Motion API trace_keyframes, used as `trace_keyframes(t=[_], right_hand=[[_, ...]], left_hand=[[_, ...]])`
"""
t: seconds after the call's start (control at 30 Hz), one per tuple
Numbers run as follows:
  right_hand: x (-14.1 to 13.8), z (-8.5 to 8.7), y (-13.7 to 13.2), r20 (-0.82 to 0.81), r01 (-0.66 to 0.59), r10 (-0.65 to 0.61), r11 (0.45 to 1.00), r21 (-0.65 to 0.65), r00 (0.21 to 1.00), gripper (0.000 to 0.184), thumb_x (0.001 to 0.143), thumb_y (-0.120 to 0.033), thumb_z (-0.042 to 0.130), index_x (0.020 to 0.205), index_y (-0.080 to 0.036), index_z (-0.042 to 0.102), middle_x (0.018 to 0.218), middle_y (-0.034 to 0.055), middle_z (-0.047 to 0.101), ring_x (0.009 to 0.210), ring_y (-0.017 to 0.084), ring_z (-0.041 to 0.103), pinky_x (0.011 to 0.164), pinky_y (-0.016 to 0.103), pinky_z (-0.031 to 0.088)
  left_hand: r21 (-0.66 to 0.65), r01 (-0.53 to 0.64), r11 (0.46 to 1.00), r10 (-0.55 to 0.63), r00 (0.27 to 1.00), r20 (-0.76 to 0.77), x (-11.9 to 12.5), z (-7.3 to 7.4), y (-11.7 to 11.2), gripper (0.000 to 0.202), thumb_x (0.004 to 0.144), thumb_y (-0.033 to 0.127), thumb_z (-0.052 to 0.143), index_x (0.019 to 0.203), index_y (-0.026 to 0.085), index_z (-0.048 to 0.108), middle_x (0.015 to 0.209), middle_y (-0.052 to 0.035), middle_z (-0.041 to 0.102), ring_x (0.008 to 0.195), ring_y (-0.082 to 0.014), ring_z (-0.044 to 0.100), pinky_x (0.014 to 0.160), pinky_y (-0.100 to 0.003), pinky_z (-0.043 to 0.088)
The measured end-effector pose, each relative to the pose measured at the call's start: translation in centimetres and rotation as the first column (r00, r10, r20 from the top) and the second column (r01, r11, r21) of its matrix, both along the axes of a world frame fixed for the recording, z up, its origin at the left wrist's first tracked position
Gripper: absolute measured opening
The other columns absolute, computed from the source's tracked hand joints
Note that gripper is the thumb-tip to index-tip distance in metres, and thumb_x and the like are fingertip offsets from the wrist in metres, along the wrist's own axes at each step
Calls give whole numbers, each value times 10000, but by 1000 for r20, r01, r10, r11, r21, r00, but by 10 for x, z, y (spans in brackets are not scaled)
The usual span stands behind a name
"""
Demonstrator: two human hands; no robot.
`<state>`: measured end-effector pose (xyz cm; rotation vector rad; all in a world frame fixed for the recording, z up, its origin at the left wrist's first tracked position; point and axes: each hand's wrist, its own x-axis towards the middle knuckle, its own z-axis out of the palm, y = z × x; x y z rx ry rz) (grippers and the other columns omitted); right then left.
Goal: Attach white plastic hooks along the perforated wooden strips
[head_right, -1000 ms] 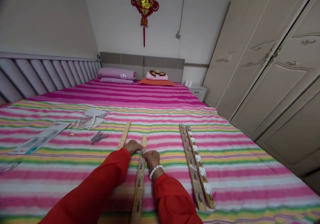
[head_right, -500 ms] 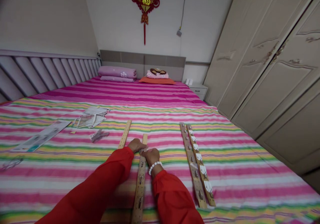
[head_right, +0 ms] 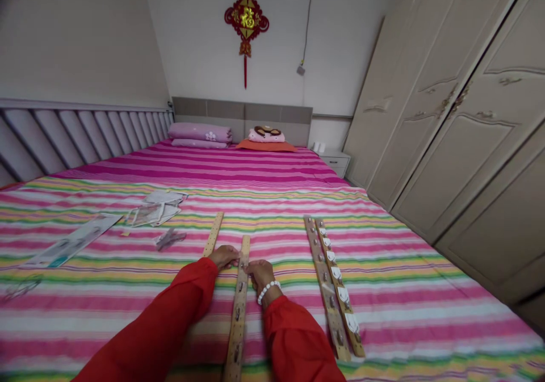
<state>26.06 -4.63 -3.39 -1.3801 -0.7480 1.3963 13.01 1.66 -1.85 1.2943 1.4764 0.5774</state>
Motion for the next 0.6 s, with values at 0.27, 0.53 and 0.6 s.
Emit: trace_keyframes(t=[0.27,0.53,0.6], right_hand=[[1,5,-4,-89,-41,38,999,-30,995,231,535,-158,655,426,-200,456,291,-110,309,274,35,170,310,195,75],[-1,7,-8,-111,8,-7,1000,3,994,258,572,-209,634,415,-202,429,297,-99,323,269,34,189,296,188,86],[-2,6,-9,-113,33,-32,999,8,993,268,579,-226,640,419,-203,426,299,-98,328,269,33,196,297,185,88]], left_hand=[[160,-164,973,156,986,61,7,-8,-25,295,668,312,629,501,208,409,444,51,448,499,-113,480,486,-209,336],[82,-160,984,150,982,117,7,-10,-34,351,671,320,661,450,199,417,400,34,464,421,-102,474,490,-228,396],[69,-150,986,140,982,127,8,-9,-32,365,656,334,686,433,195,433,407,13,494,428,-119,510,509,-249,429]])
